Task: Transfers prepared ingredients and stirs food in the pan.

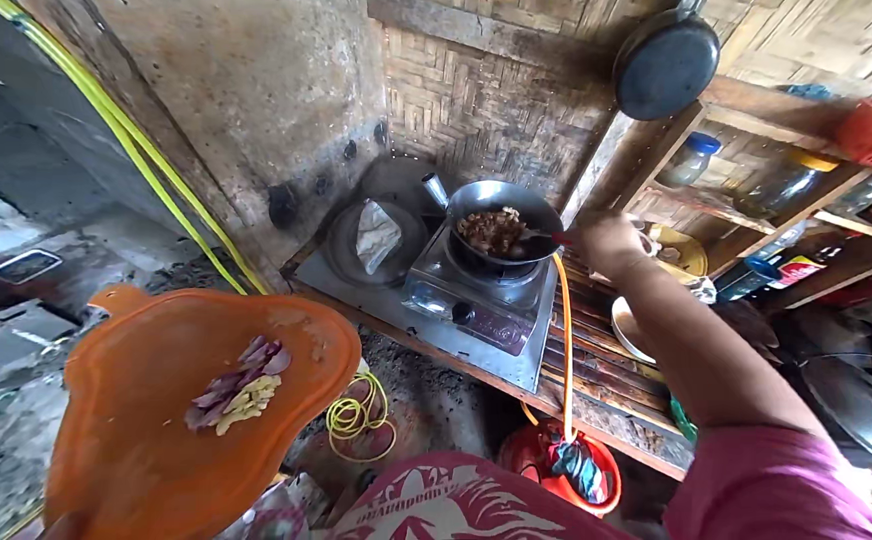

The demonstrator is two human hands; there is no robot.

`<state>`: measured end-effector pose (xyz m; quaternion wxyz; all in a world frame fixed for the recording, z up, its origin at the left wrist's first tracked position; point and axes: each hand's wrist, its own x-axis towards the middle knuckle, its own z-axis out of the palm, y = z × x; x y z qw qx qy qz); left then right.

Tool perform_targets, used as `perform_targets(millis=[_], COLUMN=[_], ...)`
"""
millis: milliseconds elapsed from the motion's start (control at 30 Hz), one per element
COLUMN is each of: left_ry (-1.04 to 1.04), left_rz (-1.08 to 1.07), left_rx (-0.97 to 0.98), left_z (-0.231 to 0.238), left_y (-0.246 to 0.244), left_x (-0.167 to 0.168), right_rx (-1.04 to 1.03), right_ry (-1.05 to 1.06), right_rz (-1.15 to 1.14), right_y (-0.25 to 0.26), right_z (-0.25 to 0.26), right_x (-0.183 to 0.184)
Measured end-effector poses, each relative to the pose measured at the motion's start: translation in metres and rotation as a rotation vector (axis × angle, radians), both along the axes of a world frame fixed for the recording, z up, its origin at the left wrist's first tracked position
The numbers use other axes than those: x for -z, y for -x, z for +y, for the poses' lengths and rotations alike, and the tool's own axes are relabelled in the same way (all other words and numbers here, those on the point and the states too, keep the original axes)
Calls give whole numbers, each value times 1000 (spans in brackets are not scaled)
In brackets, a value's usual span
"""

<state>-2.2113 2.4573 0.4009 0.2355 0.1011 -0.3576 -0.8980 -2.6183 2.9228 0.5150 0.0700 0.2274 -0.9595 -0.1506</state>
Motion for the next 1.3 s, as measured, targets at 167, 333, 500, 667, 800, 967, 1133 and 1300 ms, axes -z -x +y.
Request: perform_targets(millis=[167, 333, 500, 667, 800, 967, 1133, 1300], left_ry=[-36, -1, 2, -22, -43, -59, -49, -65], left_rz=[2, 15, 31, 36, -6, -11, 16, 2], left_rx=[-27, -9, -7, -14, -14, -14, 34, 45], left_z=[2, -2, 0, 0, 1, 2, -2, 6], left_y=[-4, -10, -14, -15, -15, -12, -4, 3], left_x=[-1, 3, 1, 3, 2, 0, 3, -1], right_rx=[2, -91, -205, -455, -579, -473, -379, -310], right_ry=[5, -2, -13, -61, -190, -137, 56, -47], right_rz=[66, 149, 170, 216, 223, 289, 319, 98], right_y=[11, 7, 9, -2, -1, 7, 4, 5], right_z=[-36, -58, -99, -86, -40, -1, -44, -103], right_x=[-6, -33, -5, 17, 25, 6, -7, 31])
